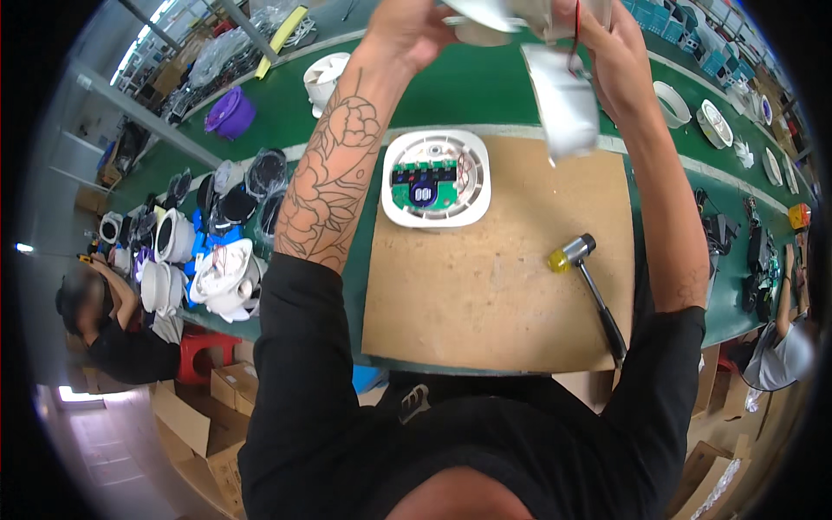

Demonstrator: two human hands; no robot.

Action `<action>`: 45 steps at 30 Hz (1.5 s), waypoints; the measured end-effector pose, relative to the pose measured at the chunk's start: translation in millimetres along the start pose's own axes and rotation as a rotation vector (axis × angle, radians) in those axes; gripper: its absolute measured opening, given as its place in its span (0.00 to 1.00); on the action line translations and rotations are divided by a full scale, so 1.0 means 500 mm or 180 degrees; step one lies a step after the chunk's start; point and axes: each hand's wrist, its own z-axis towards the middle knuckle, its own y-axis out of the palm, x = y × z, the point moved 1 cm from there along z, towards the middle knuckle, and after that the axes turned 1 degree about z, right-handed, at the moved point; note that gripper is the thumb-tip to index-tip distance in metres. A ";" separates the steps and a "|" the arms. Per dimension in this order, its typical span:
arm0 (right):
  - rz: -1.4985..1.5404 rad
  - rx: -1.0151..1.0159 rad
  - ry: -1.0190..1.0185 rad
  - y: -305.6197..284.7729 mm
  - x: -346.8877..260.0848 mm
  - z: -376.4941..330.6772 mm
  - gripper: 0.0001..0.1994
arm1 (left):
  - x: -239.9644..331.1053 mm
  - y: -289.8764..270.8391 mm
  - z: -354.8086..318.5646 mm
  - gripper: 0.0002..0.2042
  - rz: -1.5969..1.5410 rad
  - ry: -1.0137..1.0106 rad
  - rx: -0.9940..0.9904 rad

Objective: Assembling plastic fan components including blades, housings, and circuit boards on a production line.

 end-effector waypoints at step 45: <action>-0.3257 -0.1049 0.1407 -0.092 0.365 -0.049 0.21 | -0.011 -0.129 -0.726 0.14 0.3352 -0.0996 0.1968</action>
